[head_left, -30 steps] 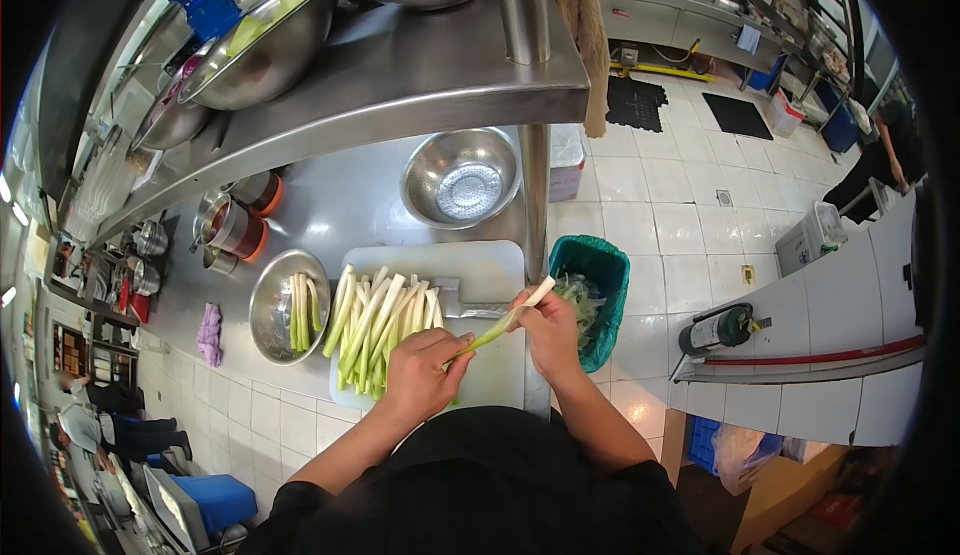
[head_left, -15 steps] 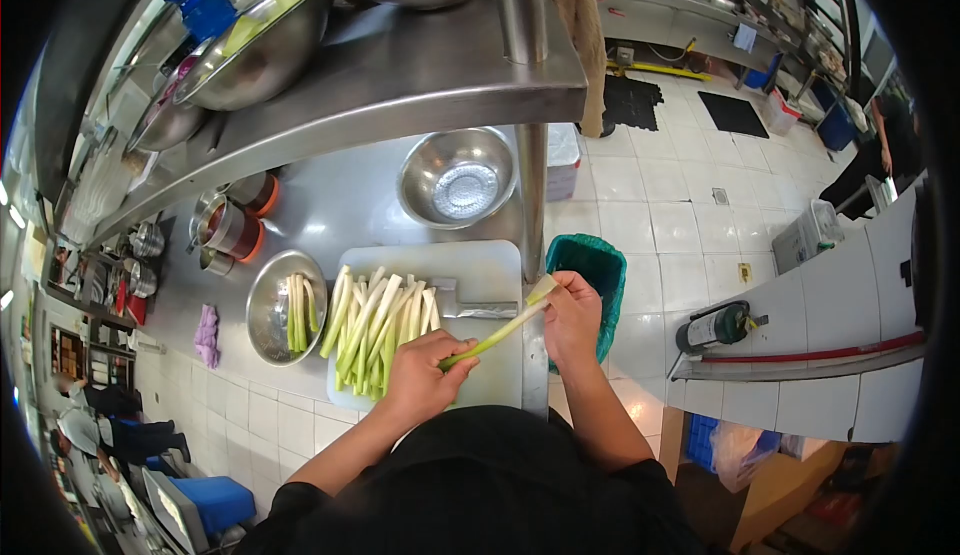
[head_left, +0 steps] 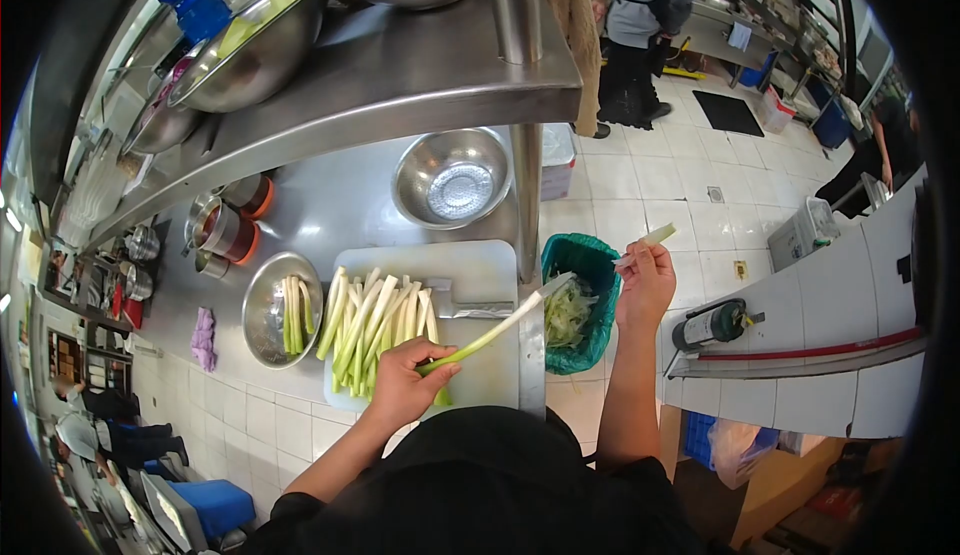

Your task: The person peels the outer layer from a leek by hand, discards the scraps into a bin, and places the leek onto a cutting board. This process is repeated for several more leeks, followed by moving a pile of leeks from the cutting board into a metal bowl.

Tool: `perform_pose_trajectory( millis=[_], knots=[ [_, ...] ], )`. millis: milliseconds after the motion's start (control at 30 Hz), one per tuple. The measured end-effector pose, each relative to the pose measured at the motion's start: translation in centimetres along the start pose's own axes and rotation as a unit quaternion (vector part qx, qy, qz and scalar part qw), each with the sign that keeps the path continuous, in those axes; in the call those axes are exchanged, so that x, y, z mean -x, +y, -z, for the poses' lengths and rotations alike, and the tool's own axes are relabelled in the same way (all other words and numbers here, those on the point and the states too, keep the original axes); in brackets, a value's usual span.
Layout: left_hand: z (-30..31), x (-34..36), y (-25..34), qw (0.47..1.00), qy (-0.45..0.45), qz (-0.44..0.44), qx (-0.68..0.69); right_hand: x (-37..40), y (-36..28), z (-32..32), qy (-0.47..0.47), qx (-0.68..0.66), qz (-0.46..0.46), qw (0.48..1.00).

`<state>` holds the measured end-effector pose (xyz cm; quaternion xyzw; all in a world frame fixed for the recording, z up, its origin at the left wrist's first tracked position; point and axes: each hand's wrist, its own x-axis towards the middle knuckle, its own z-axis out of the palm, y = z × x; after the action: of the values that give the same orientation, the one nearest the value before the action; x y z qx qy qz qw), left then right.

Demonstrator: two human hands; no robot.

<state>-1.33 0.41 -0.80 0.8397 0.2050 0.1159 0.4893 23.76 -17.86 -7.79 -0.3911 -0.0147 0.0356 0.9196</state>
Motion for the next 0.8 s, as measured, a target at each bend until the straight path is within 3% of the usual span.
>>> perform_pose_trajectory(
  millis=[67, 100, 167, 200, 300, 367, 467, 567, 633, 700, 800],
  knots=[
    [0.0, 0.0, -0.2, 1.0, 0.005, -0.003, 0.011, -0.4, 1.3, 1.2, -0.017, 0.182, -0.017, 0.983],
    [0.0, 0.0, -0.2, 1.0, 0.007, -0.004, 0.011, -0.1, 1.9, 1.3, -0.019, 0.181, -0.017, 0.983],
    [-0.2, 0.0, -0.1, 1.0, 0.016, -0.016, 0.0, 0.9, 3.3, 1.5, -0.051, 0.241, -0.127, 0.961],
    [-0.2, -0.1, 0.0, 1.0, 0.018, -0.015, -0.001, 1.5, 3.4, 1.2, -0.053, 0.241, -0.129, 0.96],
    [-0.7, -0.8, 0.4, 0.996, 0.023, -0.052, -0.075, 3.1, 3.4, 0.1, -0.097, 0.064, -0.206, 0.972],
    [-1.3, -1.0, 0.6, 0.991, 0.036, -0.059, -0.113, 3.8, 4.3, 0.0, -0.132, 0.084, -0.206, 0.966],
    [-2.1, -1.3, 0.5, 0.989, 0.041, -0.077, -0.119, 4.7, 3.8, -1.2, -0.175, 0.165, -0.181, 0.954],
    [-2.1, -1.3, 0.4, 0.989, 0.038, -0.077, -0.12, 4.6, 4.0, -1.2, -0.186, 0.258, -0.101, 0.943],
    [-1.8, -1.2, 0.2, 0.989, 0.033, -0.065, -0.126, 3.5, 3.1, -1.4, -0.105, 0.282, 0.004, 0.954],
    [-1.4, -1.0, -0.1, 0.99, 0.027, -0.05, -0.132, 1.2, 2.4, 0.5, -0.082, 0.194, 0.034, 0.977],
    [-1.3, -0.6, -1.0, 0.994, 0.018, -0.016, -0.103, -0.8, 0.6, 1.5, -0.021, 0.192, 0.01, 0.981]
  ],
)
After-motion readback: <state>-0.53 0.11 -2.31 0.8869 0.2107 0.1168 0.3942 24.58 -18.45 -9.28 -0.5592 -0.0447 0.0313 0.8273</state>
